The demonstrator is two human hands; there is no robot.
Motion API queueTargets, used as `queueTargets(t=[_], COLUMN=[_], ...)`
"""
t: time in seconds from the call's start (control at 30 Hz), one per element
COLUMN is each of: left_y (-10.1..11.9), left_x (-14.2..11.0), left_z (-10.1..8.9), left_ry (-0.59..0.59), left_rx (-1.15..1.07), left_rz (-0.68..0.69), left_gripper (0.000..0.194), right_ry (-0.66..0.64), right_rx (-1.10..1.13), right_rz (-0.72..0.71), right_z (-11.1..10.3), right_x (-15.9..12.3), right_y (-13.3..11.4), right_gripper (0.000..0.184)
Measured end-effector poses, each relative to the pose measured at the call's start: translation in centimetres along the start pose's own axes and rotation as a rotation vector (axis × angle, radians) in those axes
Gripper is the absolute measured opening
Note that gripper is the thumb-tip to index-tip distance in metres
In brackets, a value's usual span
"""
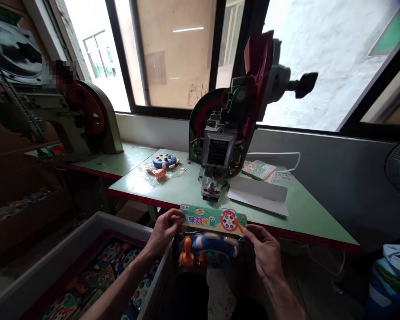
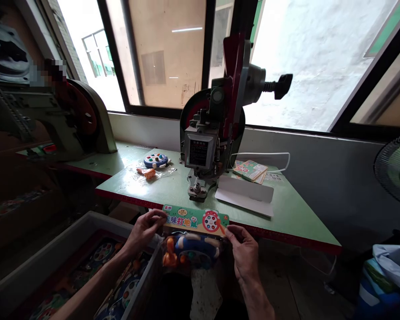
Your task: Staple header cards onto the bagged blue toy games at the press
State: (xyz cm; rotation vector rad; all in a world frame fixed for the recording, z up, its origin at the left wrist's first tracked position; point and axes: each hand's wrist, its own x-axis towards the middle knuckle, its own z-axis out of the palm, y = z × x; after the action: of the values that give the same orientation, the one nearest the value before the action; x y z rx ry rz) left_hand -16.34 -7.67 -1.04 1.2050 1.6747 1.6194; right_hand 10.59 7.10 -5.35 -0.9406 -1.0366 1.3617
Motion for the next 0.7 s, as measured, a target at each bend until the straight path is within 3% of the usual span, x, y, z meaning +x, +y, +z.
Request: queueTargets(t=[0.17, 0.37, 0.5, 0.7], left_y=[2.1, 2.3, 1.9, 1.8], left_x=[6.5, 13.8, 15.8, 15.9], left_z=[2.7, 5.6, 6.5, 6.9], left_ry=[-0.005, 0.009, 0.049, 0.055], left_rx=[-0.127, -0.212, -0.242, -0.283], left_rz=[0.047, 0.022, -0.002, -0.014], left_gripper=[0.022, 0.025, 0.028, 0.032], right_ry=[0.029, 0.051, 0.058, 0.061], right_rx=[0.098, 0.079, 0.074, 0.072], right_rz=[-0.023, -0.039, -0.047, -0.042], right_z=[0.8, 1.6, 1.8, 1.7], right_x=[5.5, 10.5, 11.9, 12.4], right_y=[-3.0, -4.9, -5.2, -5.1], right_gripper=[0.045, 0.052, 0.052, 0.050])
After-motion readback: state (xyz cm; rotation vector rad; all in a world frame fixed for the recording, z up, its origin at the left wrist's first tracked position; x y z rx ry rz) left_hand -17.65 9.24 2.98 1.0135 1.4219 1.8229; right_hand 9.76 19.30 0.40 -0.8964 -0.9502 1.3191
